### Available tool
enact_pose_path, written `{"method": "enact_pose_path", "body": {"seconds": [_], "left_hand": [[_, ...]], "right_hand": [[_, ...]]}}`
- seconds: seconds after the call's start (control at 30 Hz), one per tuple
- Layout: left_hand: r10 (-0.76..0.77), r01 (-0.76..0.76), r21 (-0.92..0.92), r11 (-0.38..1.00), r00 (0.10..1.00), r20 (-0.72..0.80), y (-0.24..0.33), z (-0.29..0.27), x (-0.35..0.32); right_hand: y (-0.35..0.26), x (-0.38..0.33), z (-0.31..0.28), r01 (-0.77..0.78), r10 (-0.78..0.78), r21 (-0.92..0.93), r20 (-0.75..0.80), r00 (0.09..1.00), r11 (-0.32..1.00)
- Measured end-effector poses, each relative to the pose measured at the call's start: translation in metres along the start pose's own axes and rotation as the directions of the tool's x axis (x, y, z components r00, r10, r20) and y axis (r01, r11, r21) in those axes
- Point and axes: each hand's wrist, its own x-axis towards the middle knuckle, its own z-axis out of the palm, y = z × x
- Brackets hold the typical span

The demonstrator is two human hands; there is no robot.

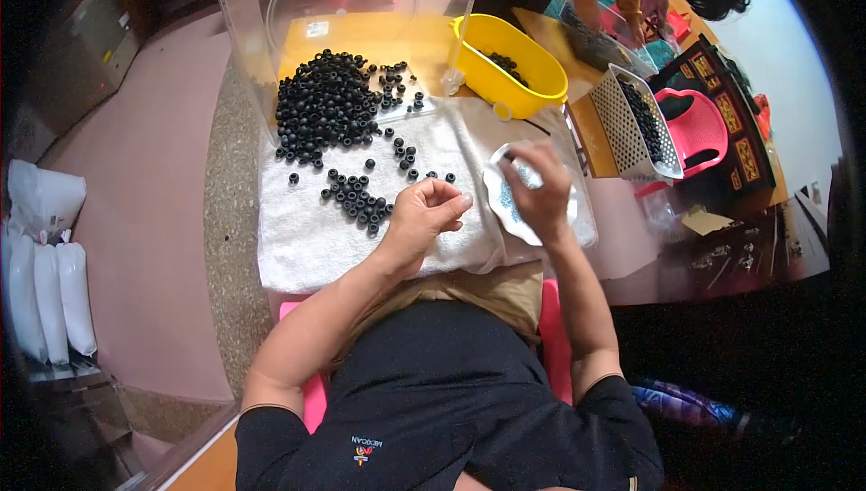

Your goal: Inspecting and sorting small black round objects one by one at a manual workstation.

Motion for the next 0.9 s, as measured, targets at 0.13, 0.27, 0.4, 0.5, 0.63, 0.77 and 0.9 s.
{"method": "enact_pose_path", "body": {"seconds": [0.13, 0.27, 0.4, 0.5, 0.63, 0.77, 0.9], "left_hand": [[0.007, -0.005, 0.034, 0.999, 0.999, -0.042, -0.002, -0.004, 0.000], [-0.005, 0.007, 0.036, 0.999, 0.999, -0.051, -0.002, -0.001, 0.002], [0.000, 0.003, 0.042, 0.999, 0.998, -0.055, 0.000, -0.001, 0.004], [0.020, -0.020, -0.005, 1.000, 0.995, -0.093, -0.005, -0.005, 0.003], [0.030, -0.031, -0.011, 0.999, 0.994, -0.109, -0.006, -0.005, 0.002], [0.035, -0.039, -0.027, 0.999, 0.993, -0.117, -0.008, -0.003, 0.004], [0.053, -0.058, -0.043, 0.997, 0.992, -0.113, -0.011, -0.005, 0.005]], "right_hand": [[0.039, 0.050, -0.010, 0.099, -0.124, -0.163, -0.149, 0.981, 0.982], [0.091, 0.095, -0.010, 0.049, -0.104, -0.191, -0.288, 0.952, 0.980], [0.115, 0.107, 0.006, 0.092, -0.133, -0.479, -0.052, 0.990, 0.873], [0.071, 0.098, 0.044, -0.029, 0.035, -0.112, 0.052, 0.998, 0.993], [0.042, 0.090, 0.094, -0.004, 0.009, -0.016, 0.358, 0.934, 1.000], [0.046, 0.101, 0.123, 0.136, -0.061, -0.125, 0.478, 0.876, 0.983], [0.050, 0.118, 0.149, 0.123, 0.009, -0.265, 0.448, 0.894, 0.956]]}}
